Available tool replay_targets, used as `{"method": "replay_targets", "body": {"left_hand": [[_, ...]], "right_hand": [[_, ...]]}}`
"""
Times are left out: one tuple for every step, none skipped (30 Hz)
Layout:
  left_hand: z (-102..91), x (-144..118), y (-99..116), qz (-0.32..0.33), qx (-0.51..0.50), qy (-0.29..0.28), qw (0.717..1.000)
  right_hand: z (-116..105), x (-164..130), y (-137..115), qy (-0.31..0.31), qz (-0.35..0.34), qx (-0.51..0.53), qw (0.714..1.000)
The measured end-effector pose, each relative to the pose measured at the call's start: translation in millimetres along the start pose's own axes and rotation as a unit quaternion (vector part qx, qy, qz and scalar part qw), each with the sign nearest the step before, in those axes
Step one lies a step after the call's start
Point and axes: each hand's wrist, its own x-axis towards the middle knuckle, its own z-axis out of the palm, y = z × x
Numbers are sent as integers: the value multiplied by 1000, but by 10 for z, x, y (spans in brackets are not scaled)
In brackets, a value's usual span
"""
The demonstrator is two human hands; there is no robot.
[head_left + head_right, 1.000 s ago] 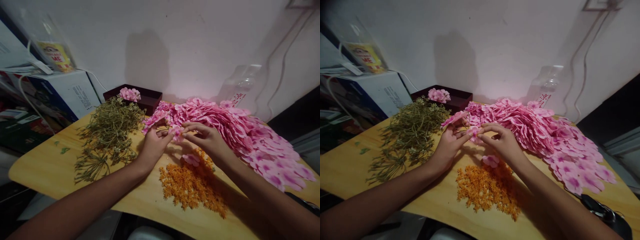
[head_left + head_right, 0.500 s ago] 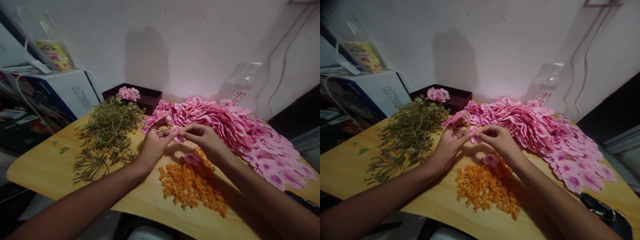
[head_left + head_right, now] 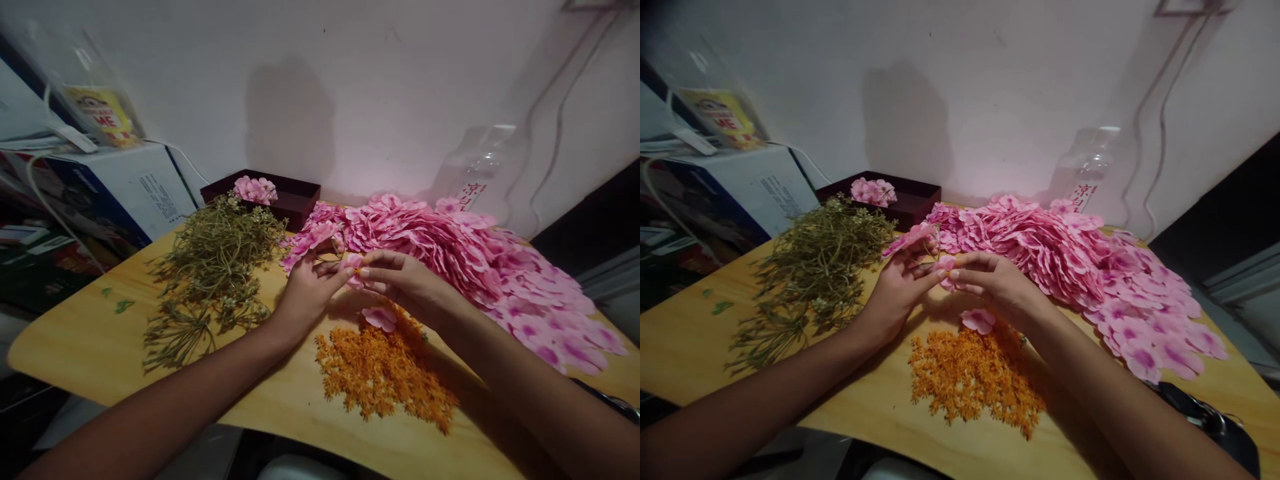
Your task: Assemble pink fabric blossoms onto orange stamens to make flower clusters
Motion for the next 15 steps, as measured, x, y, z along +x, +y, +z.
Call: {"method": "replay_targets", "body": {"left_hand": [[0, 0, -4, -1, 0, -3, 1000], [-1, 1, -10, -5, 0, -6, 1000], [-3, 1, -18, -9, 1, -7, 1000], [-6, 3, -27, -12, 2, -8, 1000], [-8, 3, -36, -13, 3, -8, 1000], [-9, 4, -43, -11, 5, -9, 1000], [-9, 4, -48, -8, 8, -9, 1000], [-8, 3, -51, -6, 10, -8, 1000], [-5, 1, -52, -3, 12, -7, 1000], [-2, 0, -52, -2, 13, -7, 1000], [1, -2, -52, -3, 13, -6, 1000], [4, -3, -53, -5, 12, -3, 1000], [4, -4, -54, -7, 11, 0, 1000], [3, -3, -56, -9, 11, 0, 1000], [0, -2, -59, -11, 10, -2, 1000]], "right_hand": [[-8, 2, 2, 1, 3, -4, 1000], [-19, 5, 7, 0, 7, -10, 1000], [-31, 9, 14, -2, 12, -14, 1000], [-44, 14, 21, -5, 16, -16, 1000], [-56, 18, 28, -9, 18, -13, 1000], [-66, 21, 33, -11, 20, -8, 1000], [-73, 24, 36, -11, 23, -1, 1000], [-78, 26, 37, -9, 27, 5, 1000], [-81, 27, 37, -5, 32, 10, 999], [-81, 27, 34, 0, 36, 13, 999], [-80, 26, 31, 5, 38, 15, 999], [-79, 24, 27, 8, 39, 15, 999], [-77, 22, 23, 9, 40, 14, 999], [-74, 19, 20, 7, 41, 11, 999], [-72, 15, 17, 5, 42, 9, 999]]}}
